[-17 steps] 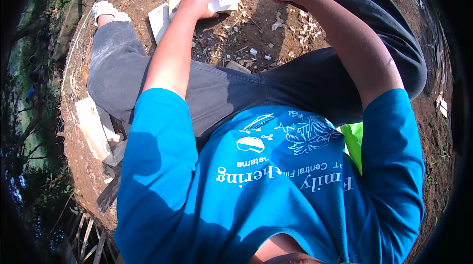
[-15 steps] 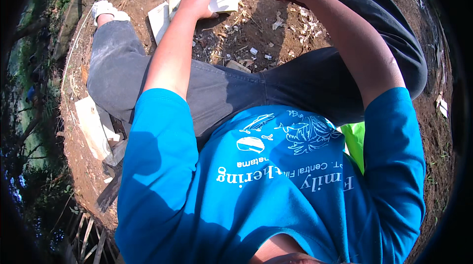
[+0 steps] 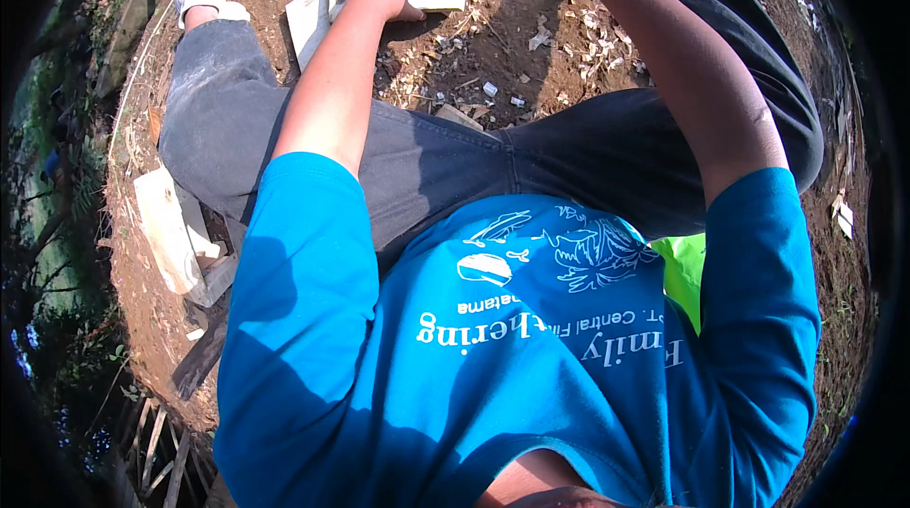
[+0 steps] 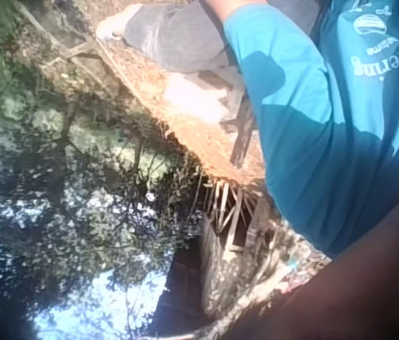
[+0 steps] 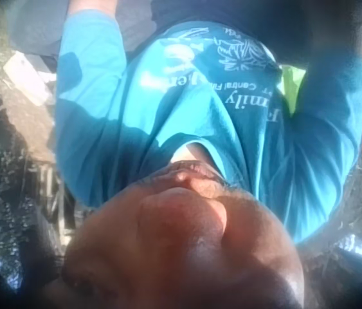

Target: The person aligns and hammers wooden boards together while sitting on the ground.

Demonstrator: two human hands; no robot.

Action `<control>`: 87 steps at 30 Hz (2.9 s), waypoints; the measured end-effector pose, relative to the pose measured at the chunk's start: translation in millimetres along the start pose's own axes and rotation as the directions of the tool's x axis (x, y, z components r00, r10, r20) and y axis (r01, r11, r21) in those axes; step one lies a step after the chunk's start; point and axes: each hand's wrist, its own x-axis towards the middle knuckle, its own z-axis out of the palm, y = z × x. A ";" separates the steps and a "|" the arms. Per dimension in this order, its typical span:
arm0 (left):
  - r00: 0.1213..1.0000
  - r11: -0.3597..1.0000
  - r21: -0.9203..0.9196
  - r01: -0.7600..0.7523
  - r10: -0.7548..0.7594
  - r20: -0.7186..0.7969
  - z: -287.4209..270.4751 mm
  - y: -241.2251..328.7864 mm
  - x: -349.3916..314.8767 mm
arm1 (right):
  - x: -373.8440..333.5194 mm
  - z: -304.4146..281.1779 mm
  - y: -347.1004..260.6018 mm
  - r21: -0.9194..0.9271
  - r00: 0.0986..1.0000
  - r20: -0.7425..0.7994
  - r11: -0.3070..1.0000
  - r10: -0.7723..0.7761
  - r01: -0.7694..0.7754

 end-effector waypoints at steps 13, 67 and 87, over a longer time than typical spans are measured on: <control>0.997 0.995 -0.096 0.007 -0.015 -0.080 7.2 -8.8 -10.3 | -6.8 -15.8 -22.2 -0.099 0.993 0.112 0.994 -0.027 0.039; 0.995 0.995 -0.006 -0.096 0.096 -0.039 10.1 -18.6 -5.9 | -19.6 -20.7 -5.6 -0.005 0.994 0.098 0.999 0.051 -0.050; 0.994 0.996 -0.037 -0.077 0.074 -0.078 22.1 -17.5 -18.8 | -0.3 -11.8 28.1 0.092 0.924 0.352 0.988 -0.151 0.126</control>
